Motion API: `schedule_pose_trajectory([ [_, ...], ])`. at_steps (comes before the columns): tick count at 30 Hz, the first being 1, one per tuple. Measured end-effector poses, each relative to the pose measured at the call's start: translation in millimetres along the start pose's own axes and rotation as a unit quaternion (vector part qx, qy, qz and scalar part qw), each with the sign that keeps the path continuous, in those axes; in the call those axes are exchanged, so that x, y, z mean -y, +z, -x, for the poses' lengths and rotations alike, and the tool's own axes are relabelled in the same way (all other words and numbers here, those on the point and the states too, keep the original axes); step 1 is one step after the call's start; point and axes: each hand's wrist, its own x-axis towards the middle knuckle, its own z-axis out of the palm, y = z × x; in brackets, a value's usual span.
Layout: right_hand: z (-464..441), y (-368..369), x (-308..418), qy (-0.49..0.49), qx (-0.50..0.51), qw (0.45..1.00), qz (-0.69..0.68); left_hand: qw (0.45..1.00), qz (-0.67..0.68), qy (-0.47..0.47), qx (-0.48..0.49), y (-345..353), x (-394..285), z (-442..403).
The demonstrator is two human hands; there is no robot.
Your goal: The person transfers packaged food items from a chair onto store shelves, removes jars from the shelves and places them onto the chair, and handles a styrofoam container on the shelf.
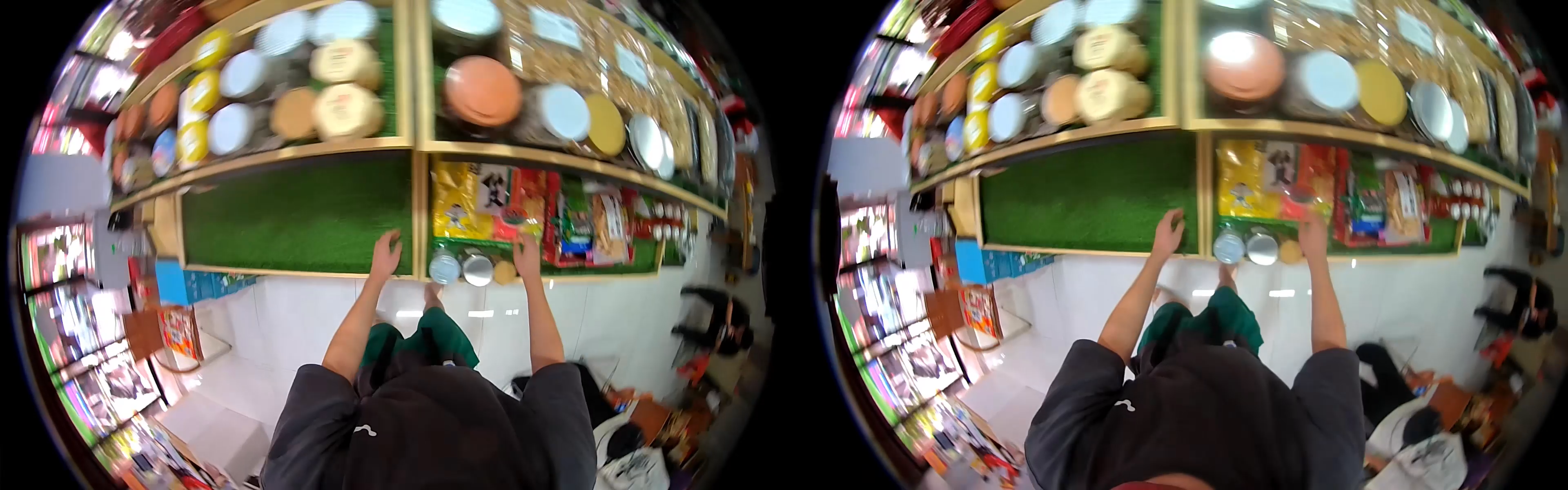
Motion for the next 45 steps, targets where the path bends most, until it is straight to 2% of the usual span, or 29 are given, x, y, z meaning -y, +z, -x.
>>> schedule_pose_trajectory([
  [4, 58.4, 32.6, 13.7, -0.072, -0.181, 0.980, 0.028, 0.980, -0.131, -0.104, -0.106, -84.1, 71.8, 119.1],
  [5, 69.5, 26.9, 55.5, -0.061, -0.162, 0.984, 0.044, 0.973, -0.107, -0.159, -0.124, -104.9, 91.1, 149.8],
  [6, 79.6, 39.6, 75.4, 0.069, -0.141, 0.951, -0.267, 0.963, -0.078, -0.214, -0.142, -128.7, 109.3, 183.5],
  [7, 73.3, 42.3, 87.9, -0.160, -0.183, 0.970, -0.012, 0.933, -0.059, -0.264, -0.236, -141.5, 118.9, 246.0],
  [8, 88.9, 55.1, 110.2, -0.171, -0.248, 0.948, 0.102, 0.905, -0.006, -0.351, -0.241, -158.2, 135.3, 272.5],
  [9, 105.3, 74.7, 145.8, -0.120, -0.227, 0.966, 0.042, 0.875, 0.049, -0.422, -0.233, -176.6, 154.3, 290.2],
  [10, 118.3, 89.7, 179.1, -0.069, -0.209, 0.975, -0.007, 0.862, 0.064, -0.447, -0.231, -190.1, 174.4, 312.2],
  [12, 133.1, 137.4, 215.1, -0.163, -0.187, 0.968, 0.042, 0.852, 0.051, -0.477, -0.211, -208.6, 230.4, 365.3],
  [14, 155.9, 191.3, 282.0, -0.201, -0.108, 0.973, -0.030, 0.831, -0.002, -0.521, -0.194, -224.5, 256.8, 418.9],
  [16, 164.1, 246.0, 329.2, -0.333, -0.039, 0.942, -0.023, 0.784, 0.023, -0.582, -0.214, -237.7, 258.7, 467.0],
  [17, 173.6, 263.6, 357.1, -0.322, 0.047, 0.945, -0.037, 0.778, 0.032, -0.588, -0.221, -234.7, 257.5, 487.0],
  [18, 185.2, 287.8, 384.5, -0.310, 0.129, 0.940, -0.055, 0.751, 0.072, -0.598, -0.271, -238.9, 262.9, 505.7],
  [19, 189.4, 315.1, 400.0, -0.341, 0.179, 0.923, -0.022, 0.722, 0.111, -0.604, -0.319, -245.5, 269.9, 522.9],
  [20, 185.5, 342.8, 406.3, -0.370, 0.229, 0.901, 0.013, 0.717, 0.113, -0.605, -0.327, -249.4, 269.0, 536.4],
  [22, 191.3, 393.5, 422.3, -0.307, 0.361, 0.881, 0.022, 0.683, 0.193, -0.560, -0.427, -247.3, 263.8, 560.5],
  [24, 161.9, 467.9, 390.4, -0.266, 0.451, 0.845, 0.109, 0.651, 0.191, -0.561, -0.474, -224.8, 288.7, 581.7],
  [26, 171.3, 485.8, 412.8, -0.186, 0.514, 0.822, 0.163, 0.548, 0.317, -0.590, -0.500, -206.0, 303.6, 591.3],
  [28, 157.2, 513.4, 408.9, -0.182, 0.534, 0.801, 0.202, 0.457, 0.426, -0.608, -0.491, -225.4, 276.1, 589.8],
  [30, 163.1, 526.3, 425.5, -0.222, 0.468, 0.797, 0.311, 0.441, 0.472, -0.619, -0.446, -243.4, 276.1, 592.6],
  [32, 174.1, 530.6, 462.4, -0.138, 0.492, 0.776, 0.369, 0.464, 0.484, -0.615, -0.416, -257.0, 298.3, 596.3],
  [34, 150.0, 578.8, 452.6, -0.117, 0.486, 0.758, 0.419, 0.477, 0.489, -0.601, -0.415, -296.4, 309.7, 596.9],
  [36, 149.1, 618.7, 455.8, -0.164, 0.360, 0.818, 0.418, 0.475, 0.472, -0.611, -0.422, -342.1, 322.6, 598.2],
  [38, 143.3, 679.5, 461.7, -0.201, 0.286, 0.859, 0.373, 0.488, 0.455, -0.606, -0.434, -398.4, 334.4, 590.7],
  [40, 149.5, 728.3, 520.0, -0.131, 0.429, 0.844, 0.294, 0.523, 0.427, -0.588, -0.445, -460.1, 348.9, 589.9],
  [41, 178.7, 728.3, 586.4, -0.139, 0.455, 0.845, 0.244, 0.548, 0.403, -0.572, -0.458, -490.4, 363.7, 587.7],
  [42, 196.7, 744.6, 624.2, -0.220, 0.440, 0.850, 0.188, 0.582, 0.353, -0.562, -0.470, -511.2, 390.8, 588.6],
  [43, 205.2, 761.9, 670.4, -0.240, 0.511, 0.803, 0.191, 0.584, 0.314, -0.553, -0.505, -535.9, 408.2, 583.1],
  [44, 212.7, 794.4, 684.2, -0.235, 0.465, 0.844, 0.128, 0.566, 0.325, -0.506, -0.564, -563.5, 416.5, 572.3],
  [45, 227.6, 802.5, 715.8, -0.257, 0.455, 0.850, 0.062, 0.551, 0.356, -0.493, -0.571, -599.0, 415.5, 561.6],
])
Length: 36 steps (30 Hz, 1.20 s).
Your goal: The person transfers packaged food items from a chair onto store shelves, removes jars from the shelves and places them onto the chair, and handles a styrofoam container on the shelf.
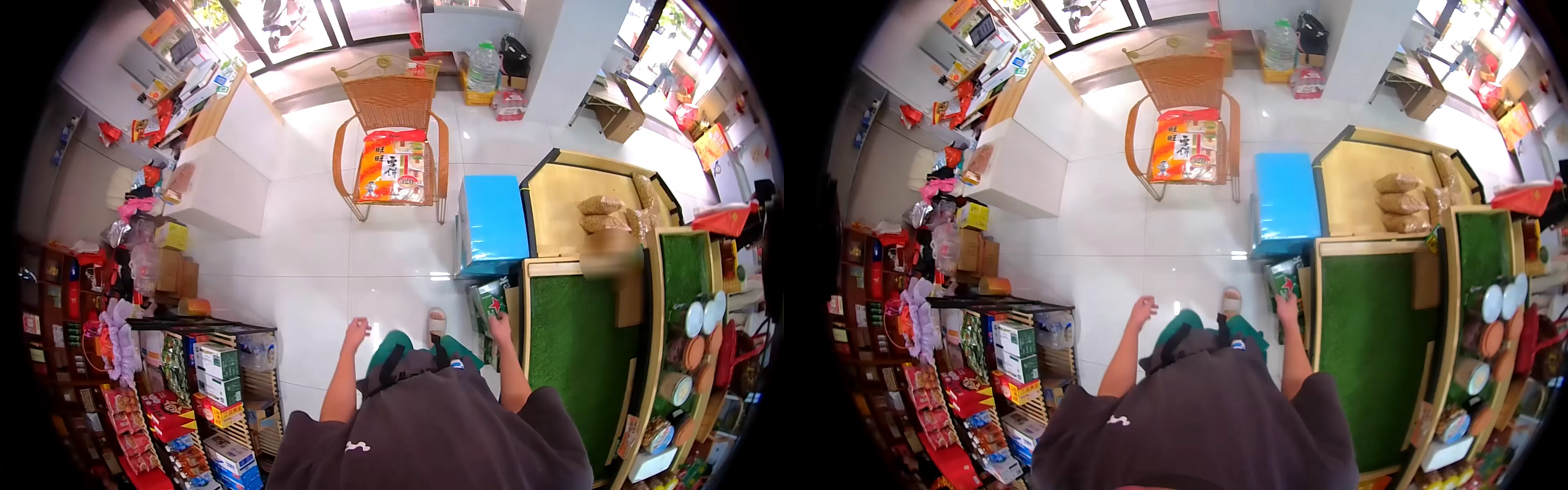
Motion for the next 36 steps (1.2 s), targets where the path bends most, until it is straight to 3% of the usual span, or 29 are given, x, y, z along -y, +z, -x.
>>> schedule_pose_trajectory([
  [1, -10.7, 4.5, 41.1, -0.049, -0.029, 0.997, -0.045, 0.999, -0.010, -0.013, 0.032, 4.4, -28.0, -10.4],
  [5, -33.1, 9.0, 140.3, -0.040, -0.009, 0.994, -0.100, 0.995, -0.053, 0.022, 0.081, 23.7, -83.6, -73.1],
  [9, -62.5, 33.4, 163.1, 0.091, 0.061, 0.978, -0.176, 0.995, -0.063, -0.030, 0.078, 27.5, -123.1, -154.4],
  [14, -102.1, 99.4, 217.9, 0.160, 0.144, 0.961, -0.173, 0.985, -0.130, -0.073, 0.087, 9.7, -159.2, -294.6],
  [16, -141.5, 141.2, 242.0, 0.178, 0.204, 0.953, -0.136, 0.970, -0.229, 0.081, 0.022, 4.5, -176.0, -361.8],
  [18, -183.7, 193.7, 258.8, 0.202, 0.238, 0.947, -0.070, 0.973, -0.221, 0.067, 0.024, -1.2, -207.3, -414.1],
  [22, -295.2, 295.3, 252.5, 0.164, 0.221, 0.960, 0.059, 0.976, -0.190, 0.093, -0.045, -2.7, -253.3, -505.1],
  [23, -323.9, 326.5, 226.6, 0.098, 0.162, 0.980, 0.057, 0.988, -0.110, 0.104, -0.028, 2.1, -283.6, -512.5],
  [24, -345.0, 339.0, 249.6, 0.118, 0.165, 0.979, -0.003, 0.994, -0.027, 0.107, -0.013, 6.4, -305.4, -519.4],
  [25, -363.1, 350.4, 274.1, 0.097, 0.175, 0.979, -0.049, 0.983, -0.109, 0.139, -0.043, 6.1, -295.4, -546.0],
  [26, -385.8, 369.3, 271.7, 0.031, 0.150, 0.988, -0.011, 0.965, -0.186, 0.173, -0.069, 11.2, -280.6, -572.5],
  [28, -422.3, 402.3, 262.0, -0.099, 0.088, 0.989, 0.062, 0.980, -0.124, 0.152, -0.040, 18.9, -260.1, -610.8],
  [29, -426.4, 411.6, 276.9, -0.020, 0.055, 0.980, 0.190, 0.987, -0.059, 0.146, -0.019, 19.5, -253.6, -624.8],
  [30, -430.3, 410.7, 292.1, -0.009, 0.057, 0.983, 0.172, 0.989, -0.064, 0.133, -0.018, 20.4, -258.7, -626.9],
  [32, -430.2, 410.1, 314.3, 0.012, 0.060, 0.986, 0.156, 0.998, 0.033, 0.003, 0.060, 25.0, -285.5, -616.5],
  [34, -435.2, 411.2, 311.6, 0.021, 0.001, 0.993, 0.114, 0.998, -0.006, 0.011, 0.057, 25.5, -272.8, -626.9],
  [36, -450.0, 408.4, 314.3, 0.054, 0.052, 0.992, 0.099, 0.997, -0.043, 0.026, 0.052, 26.4, -270.6, -626.6],
])
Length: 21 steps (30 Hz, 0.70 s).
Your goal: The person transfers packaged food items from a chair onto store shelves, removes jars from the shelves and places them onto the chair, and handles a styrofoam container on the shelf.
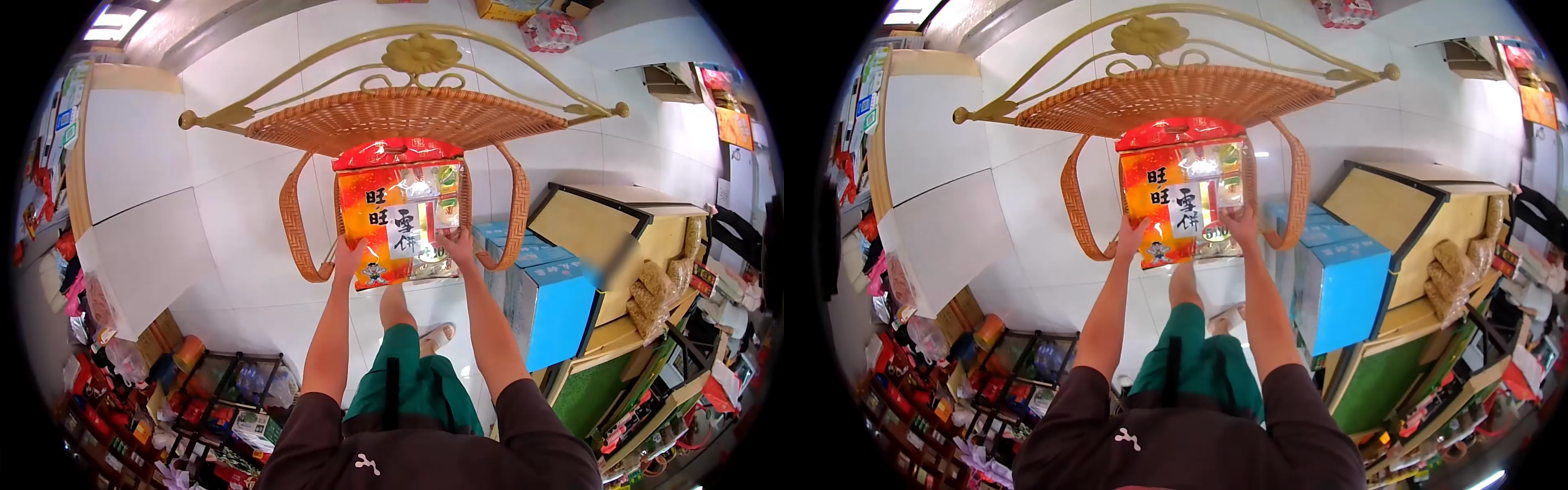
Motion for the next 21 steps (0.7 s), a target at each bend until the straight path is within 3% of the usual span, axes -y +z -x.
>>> schedule_pose_trajectory([
  [1, -6.6, -0.6, 2.8, 0.022, 0.053, 0.998, -0.019, 0.999, 0.037, -0.007, 0.001, 1.2, -4.7, -0.6],
  [3, 0.7, -17.1, 20.8, 0.016, 0.038, 0.999, -0.021, 0.997, 0.073, -0.010, 0.002, -0.4, -17.9, 4.2],
  [5, 9.7, -35.5, 42.9, 0.045, 0.142, 0.954, -0.259, 0.990, 0.136, -0.023, 0.002, -4.0, -29.3, 14.8],
  [7, 16.3, -42.9, 49.4, 0.026, 0.144, 0.958, -0.248, 0.993, 0.116, 0.007, 0.002, -11.7, -38.1, 24.6],
  [9, 30.9, -51.9, 53.5, 0.008, 0.149, 0.934, -0.326, 0.999, 0.038, 0.018, -0.002, -18.0, -55.0, 42.2],
  [10, 41.4, -54.6, 49.4, 0.053, 0.134, 0.940, -0.310, 0.999, 0.038, 0.024, -0.001, -21.6, -55.8, 49.8],
  [11, 44.3, -49.1, 26.7, 0.036, 0.130, 0.953, -0.271, 1.000, 0.001, 0.025, -0.012, -26.9, -52.0, 56.7],
  [13, 89.6, -77.9, 68.2, 0.048, 0.130, 0.943, -0.302, 0.999, -0.036, 0.030, -0.023, -36.2, -47.9, 76.0],
  [17, 155.2, -107.0, 87.4, 0.030, 0.098, 0.944, -0.313, 0.996, 0.052, 0.047, -0.050, -47.5, -79.4, 134.0],
  [19, 181.6, -120.7, 87.1, 0.058, 0.092, 0.952, -0.286, 0.991, 0.133, -0.012, -0.017, -53.2, -107.9, 157.7],
  [21, 206.9, -132.6, 85.4, 0.054, 0.086, 0.951, -0.292, 0.996, 0.084, -0.011, -0.004, -62.4, -110.3, 175.3],
])
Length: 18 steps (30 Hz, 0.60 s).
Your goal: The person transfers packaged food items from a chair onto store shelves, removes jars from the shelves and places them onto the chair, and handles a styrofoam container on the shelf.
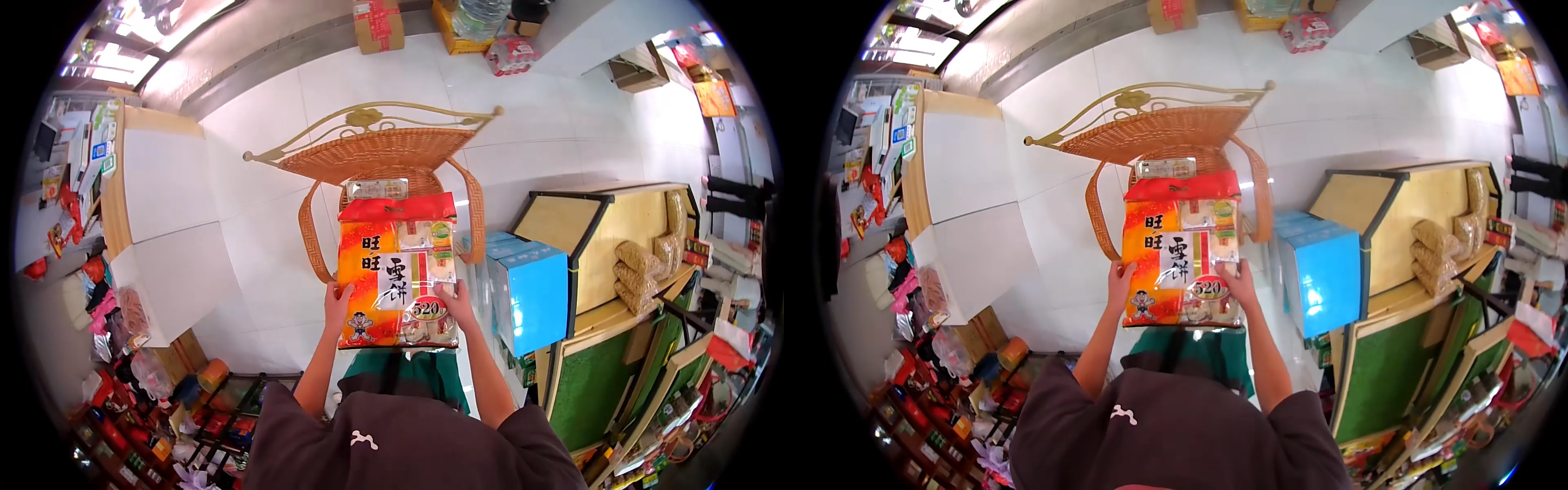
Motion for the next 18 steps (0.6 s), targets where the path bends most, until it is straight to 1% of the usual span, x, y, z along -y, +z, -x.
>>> schedule_pose_trajectory([
  [1, 15.6, -5.6, 4.1, -0.002, -0.007, 1.000, -0.001, 1.000, -0.002, 0.024, 0.006, -1.0, -8.1, 10.0],
  [2, 30.9, -11.8, 8.7, -0.042, -0.020, 0.997, 0.061, 0.999, -0.004, 0.050, 0.016, 0.2, -14.8, 15.7],
  [3, 50.9, -18.3, 9.3, -0.065, -0.023, 0.996, 0.060, 0.997, -0.028, 0.077, 0.015, -3.1, -5.7, 19.9],
  [4, 64.2, -21.6, 11.3, -0.093, -0.034, 0.993, 0.058, 0.994, -0.041, 0.101, 0.000, -0.8, -10.5, 25.9],
  [6, 90.7, -33.7, 6.7, -0.112, -0.046, 0.993, 0.000, 0.984, -0.073, 0.165, -0.004, 10.9, -19.4, 33.1],
  [7, 99.7, -32.3, -0.5, -0.142, -0.065, 0.987, -0.034, 0.976, -0.091, 0.199, 0.005, 14.4, -22.9, 28.3],
  [8, 121.8, -36.2, 14.0, -0.127, -0.083, 0.988, -0.039, 0.970, -0.097, 0.220, 0.047, 23.6, -31.9, 29.5],
  [10, 152.7, -38.0, 10.0, -0.151, -0.122, 0.971, -0.137, 0.958, -0.067, 0.272, 0.063, 42.1, -61.4, 45.2],
  [11, 170.4, -41.8, 9.1, -0.175, -0.161, 0.958, -0.158, 0.950, -0.071, 0.289, 0.093, 55.9, -79.3, 58.2],
  [13, 196.2, -48.1, -16.6, -0.189, -0.219, 0.937, -0.194, 0.937, -0.083, 0.303, 0.153, 74.9, -107.4, 95.3],
  [14, 201.9, -49.1, -32.1, -0.190, -0.260, 0.923, -0.213, 0.930, -0.071, 0.308, 0.187, 89.0, -112.6, 100.6],
  [15, 224.7, -60.9, -36.4, -0.184, -0.257, 0.911, -0.266, 0.911, -0.119, 0.341, 0.198, 101.9, -110.1, 110.9],
  [16, 241.7, -72.3, -52.5, -0.199, -0.269, 0.900, -0.278, 0.889, -0.165, 0.375, 0.206, 115.0, -110.5, 127.8],
  [18, 267.7, -92.1, -89.5, -0.226, -0.359, 0.860, -0.283, 0.861, -0.183, 0.399, 0.256, 155.1, -99.6, 158.6],
])
